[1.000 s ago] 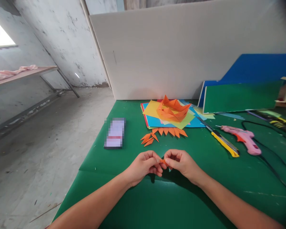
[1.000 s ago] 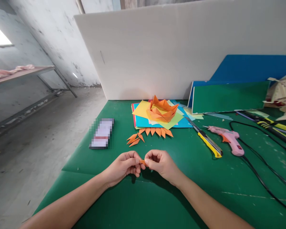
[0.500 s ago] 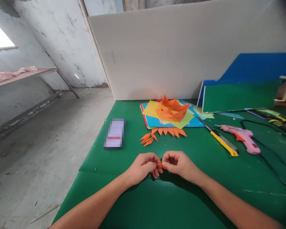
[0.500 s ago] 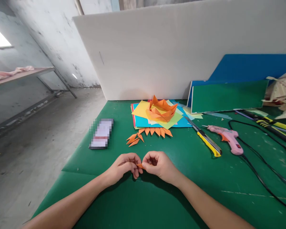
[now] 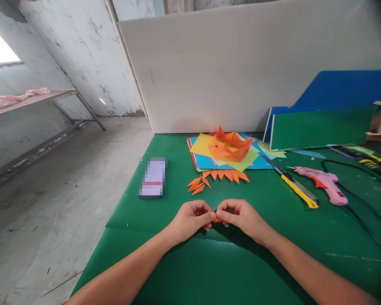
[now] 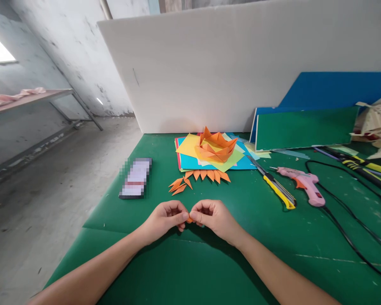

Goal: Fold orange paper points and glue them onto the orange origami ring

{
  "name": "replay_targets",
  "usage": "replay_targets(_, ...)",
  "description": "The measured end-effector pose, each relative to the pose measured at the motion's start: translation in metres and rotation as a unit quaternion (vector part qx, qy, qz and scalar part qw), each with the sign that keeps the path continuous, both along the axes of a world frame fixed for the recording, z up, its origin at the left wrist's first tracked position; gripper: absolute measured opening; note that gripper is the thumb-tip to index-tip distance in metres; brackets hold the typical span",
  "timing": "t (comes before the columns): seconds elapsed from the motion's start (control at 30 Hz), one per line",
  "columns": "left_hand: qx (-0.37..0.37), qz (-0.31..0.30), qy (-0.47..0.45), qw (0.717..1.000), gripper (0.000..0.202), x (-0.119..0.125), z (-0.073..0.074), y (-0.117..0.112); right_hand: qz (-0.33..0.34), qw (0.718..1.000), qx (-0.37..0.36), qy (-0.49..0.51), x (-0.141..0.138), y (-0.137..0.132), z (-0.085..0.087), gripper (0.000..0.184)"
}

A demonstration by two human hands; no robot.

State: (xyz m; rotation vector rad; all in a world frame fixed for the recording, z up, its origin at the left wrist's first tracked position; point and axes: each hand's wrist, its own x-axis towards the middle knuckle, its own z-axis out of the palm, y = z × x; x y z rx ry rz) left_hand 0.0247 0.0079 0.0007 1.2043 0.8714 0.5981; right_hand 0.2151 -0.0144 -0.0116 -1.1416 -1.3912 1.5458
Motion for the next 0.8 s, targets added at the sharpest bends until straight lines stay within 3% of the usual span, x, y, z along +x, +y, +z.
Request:
replay_targets(0.3,-0.032,0.013,0.001,0.999,0.042,0.0003,0.0053,0.0011,-0.006,1.0,-0.01,0.002,-0.0026,-0.001,0.0049,0.035)
replay_targets(0.63,0.007,0.044,0.031,0.999,0.044,0.0016,0.006,0.0006,-0.088,0.996,-0.009,-0.033,-0.0024,0.0017,-0.0017,0.04)
replay_targets(0.8,-0.008,0.056,0.06,0.997,0.041,-0.0014,0.0054,0.0031,-0.11,0.992,0.062,0.012,-0.0024,-0.0008,-0.0003,0.028)
